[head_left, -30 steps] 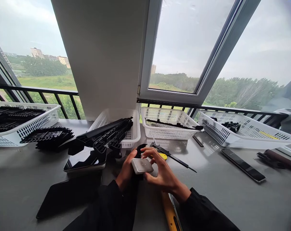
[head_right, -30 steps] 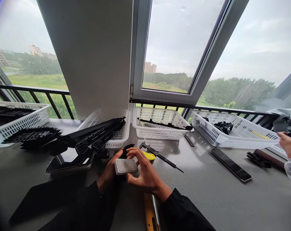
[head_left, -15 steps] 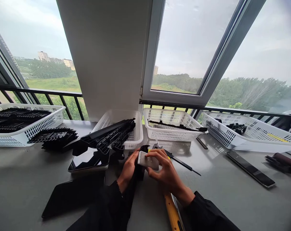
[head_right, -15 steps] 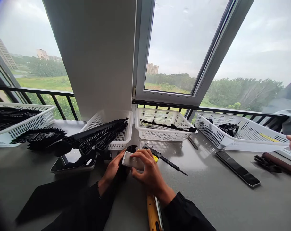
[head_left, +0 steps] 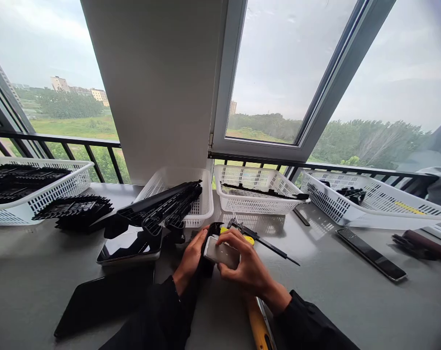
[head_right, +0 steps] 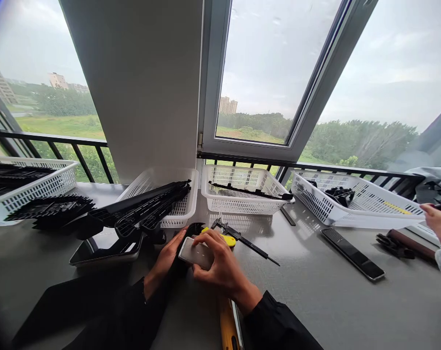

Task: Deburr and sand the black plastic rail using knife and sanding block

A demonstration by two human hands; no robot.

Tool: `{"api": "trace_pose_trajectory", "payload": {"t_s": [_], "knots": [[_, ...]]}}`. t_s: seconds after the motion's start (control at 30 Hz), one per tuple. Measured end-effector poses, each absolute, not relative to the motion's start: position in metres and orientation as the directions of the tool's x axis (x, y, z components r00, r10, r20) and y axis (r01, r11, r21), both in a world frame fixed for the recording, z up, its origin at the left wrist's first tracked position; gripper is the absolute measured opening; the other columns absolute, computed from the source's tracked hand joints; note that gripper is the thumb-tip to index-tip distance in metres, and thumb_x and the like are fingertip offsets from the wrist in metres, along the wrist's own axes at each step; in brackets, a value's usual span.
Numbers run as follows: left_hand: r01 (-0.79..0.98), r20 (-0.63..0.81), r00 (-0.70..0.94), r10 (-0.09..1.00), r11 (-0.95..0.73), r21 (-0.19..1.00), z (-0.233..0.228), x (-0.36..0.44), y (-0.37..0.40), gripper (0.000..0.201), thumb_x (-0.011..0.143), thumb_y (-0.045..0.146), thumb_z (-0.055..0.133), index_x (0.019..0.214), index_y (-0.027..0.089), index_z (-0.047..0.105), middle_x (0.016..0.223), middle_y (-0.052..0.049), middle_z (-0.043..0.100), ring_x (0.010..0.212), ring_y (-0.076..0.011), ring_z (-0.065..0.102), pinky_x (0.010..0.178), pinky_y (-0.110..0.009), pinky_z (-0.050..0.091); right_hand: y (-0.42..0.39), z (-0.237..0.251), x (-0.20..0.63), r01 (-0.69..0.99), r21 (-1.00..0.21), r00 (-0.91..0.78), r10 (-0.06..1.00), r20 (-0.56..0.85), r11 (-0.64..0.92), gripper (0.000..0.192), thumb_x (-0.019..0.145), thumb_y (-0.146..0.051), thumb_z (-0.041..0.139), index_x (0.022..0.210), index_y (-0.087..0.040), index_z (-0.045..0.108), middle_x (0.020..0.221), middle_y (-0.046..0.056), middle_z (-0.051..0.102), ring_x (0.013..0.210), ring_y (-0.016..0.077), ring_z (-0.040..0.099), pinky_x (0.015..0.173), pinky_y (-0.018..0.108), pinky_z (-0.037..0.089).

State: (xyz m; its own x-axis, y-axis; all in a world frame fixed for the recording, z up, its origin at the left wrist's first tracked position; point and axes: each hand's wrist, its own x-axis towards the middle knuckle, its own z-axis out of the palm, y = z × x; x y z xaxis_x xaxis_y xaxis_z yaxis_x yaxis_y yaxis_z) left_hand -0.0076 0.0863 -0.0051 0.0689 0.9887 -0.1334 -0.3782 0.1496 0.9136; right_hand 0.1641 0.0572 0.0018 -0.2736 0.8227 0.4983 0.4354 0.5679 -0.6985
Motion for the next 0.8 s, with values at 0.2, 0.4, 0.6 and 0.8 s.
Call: {"api": "trace_pose_trajectory", "payload": {"t_s": [0.2,0.4,0.6,0.8], "knots": [[-0.426,-0.150,0.155,0.977,0.203,0.882,-0.0057,-0.0069,0.0852,0.034,0.080,0.043,0.085,0.102,0.018,0.078,0.063,0.003,0.067,0.065,-0.0205,0.064,0.057,-0.028,0.046,0.0578,0.0029,0.1664,0.456,-0.716,-0.205,0.846,0.493,0.528,0.035,0.068,-0.013,0.061,0.100,-0.026,0.062,0.101,0.003,0.062,0.096,0.0252,0.061,0.089,0.036,0.050],[-0.486,-0.136,0.250,0.959,0.246,0.839,-0.0019,-0.0040,0.0819,0.034,0.082,0.050,0.083,0.094,0.021,0.072,0.063,0.006,0.061,0.054,-0.0127,0.051,0.051,-0.023,0.041,0.0589,-0.0006,0.1656,0.488,-0.700,-0.172,0.843,0.509,0.522,0.035,0.072,-0.013,0.064,0.105,-0.027,0.064,0.106,0.004,0.064,0.102,0.0267,0.061,0.091,0.038,0.050],[-0.521,-0.128,0.394,0.910,0.336,0.785,-0.0004,-0.0015,0.0814,0.045,0.075,0.057,0.084,0.073,0.022,0.056,0.060,0.007,0.052,0.051,-0.0097,0.043,0.046,-0.020,0.036,0.0580,-0.0047,0.1631,0.566,-0.641,-0.092,0.812,0.576,0.519,0.046,0.081,-0.012,0.066,0.124,-0.029,0.064,0.118,0.006,0.068,0.112,0.0299,0.059,0.099,0.044,0.051],[-0.477,-0.145,0.530,0.835,0.435,0.764,-0.0027,-0.0058,0.0838,0.040,0.084,0.053,0.071,0.067,0.021,0.056,0.053,0.006,0.048,0.042,-0.0092,0.038,0.040,-0.022,0.034,0.0563,-0.0007,0.1638,0.585,-0.563,-0.126,0.751,0.648,0.584,0.051,0.077,-0.007,0.067,0.123,-0.029,0.067,0.117,0.006,0.065,0.111,0.0301,0.058,0.097,0.044,0.054]]}}
